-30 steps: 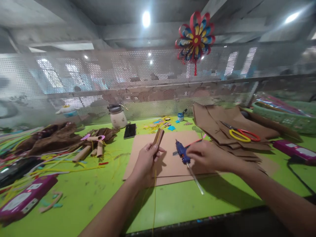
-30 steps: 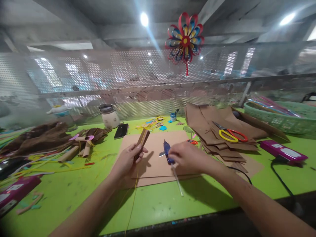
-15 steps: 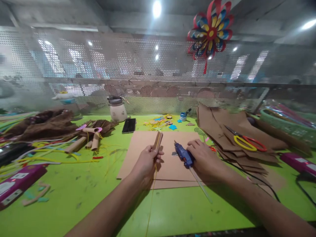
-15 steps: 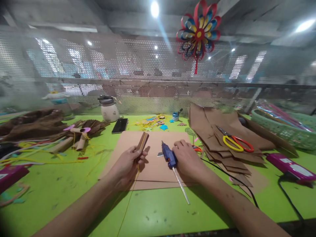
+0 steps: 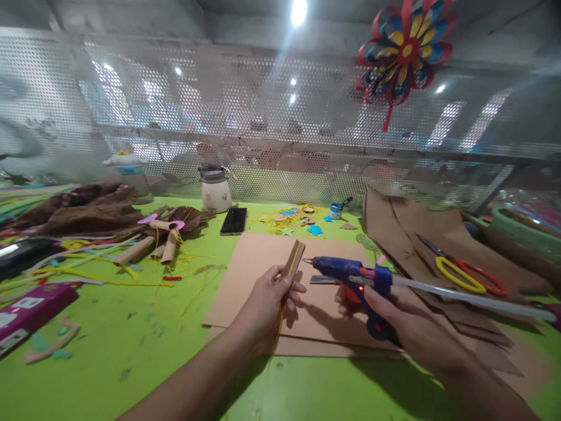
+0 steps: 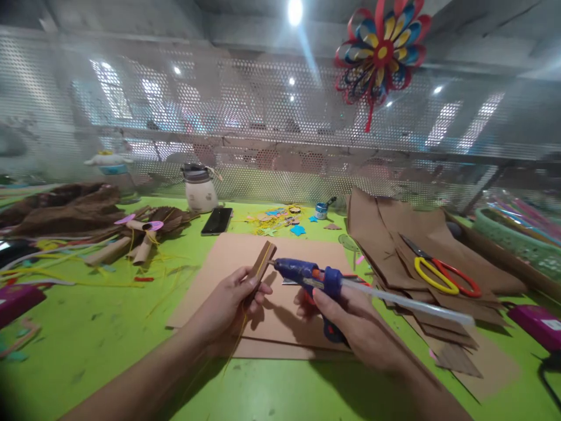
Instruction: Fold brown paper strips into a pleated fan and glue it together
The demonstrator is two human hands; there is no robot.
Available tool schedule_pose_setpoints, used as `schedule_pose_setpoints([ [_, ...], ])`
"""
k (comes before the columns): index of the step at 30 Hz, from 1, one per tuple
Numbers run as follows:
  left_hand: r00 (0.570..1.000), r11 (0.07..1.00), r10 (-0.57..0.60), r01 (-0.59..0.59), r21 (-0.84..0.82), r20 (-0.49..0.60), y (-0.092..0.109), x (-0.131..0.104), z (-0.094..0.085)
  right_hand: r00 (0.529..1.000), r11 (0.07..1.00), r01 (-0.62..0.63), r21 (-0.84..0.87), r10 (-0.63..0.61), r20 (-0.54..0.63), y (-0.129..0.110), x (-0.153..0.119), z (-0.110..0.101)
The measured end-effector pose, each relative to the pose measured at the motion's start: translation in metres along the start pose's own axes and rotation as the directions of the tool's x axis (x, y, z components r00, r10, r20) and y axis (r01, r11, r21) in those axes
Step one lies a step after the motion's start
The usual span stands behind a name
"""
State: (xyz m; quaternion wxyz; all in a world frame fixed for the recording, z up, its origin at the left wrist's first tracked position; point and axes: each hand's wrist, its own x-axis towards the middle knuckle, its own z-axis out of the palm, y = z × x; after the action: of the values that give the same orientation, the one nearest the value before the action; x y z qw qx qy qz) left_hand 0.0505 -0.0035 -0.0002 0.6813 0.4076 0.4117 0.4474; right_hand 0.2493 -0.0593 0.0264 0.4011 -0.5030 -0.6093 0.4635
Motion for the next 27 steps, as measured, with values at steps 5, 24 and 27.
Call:
schedule_pose_setpoints([
  [5,0.999,1.0,0.023,-0.023,0.008,0.027,-0.001,0.001,0.002,0.997,0.998,-0.065,-0.01,0.065,-0.032,0.005,0.006,0.001],
  [24,0.994,0.999,-0.02,0.022,-0.025,0.103,-0.002,-0.009,0.004,0.98,0.992,-0.067,0.106,0.085,-0.18,0.011,0.007,-0.008],
  [27,0.993,0.999,-0.01,0.015,-0.042,0.117,-0.002,-0.009,0.004,0.976,0.993,-0.078,0.086,0.093,-0.195,0.009,0.007,-0.007],
])
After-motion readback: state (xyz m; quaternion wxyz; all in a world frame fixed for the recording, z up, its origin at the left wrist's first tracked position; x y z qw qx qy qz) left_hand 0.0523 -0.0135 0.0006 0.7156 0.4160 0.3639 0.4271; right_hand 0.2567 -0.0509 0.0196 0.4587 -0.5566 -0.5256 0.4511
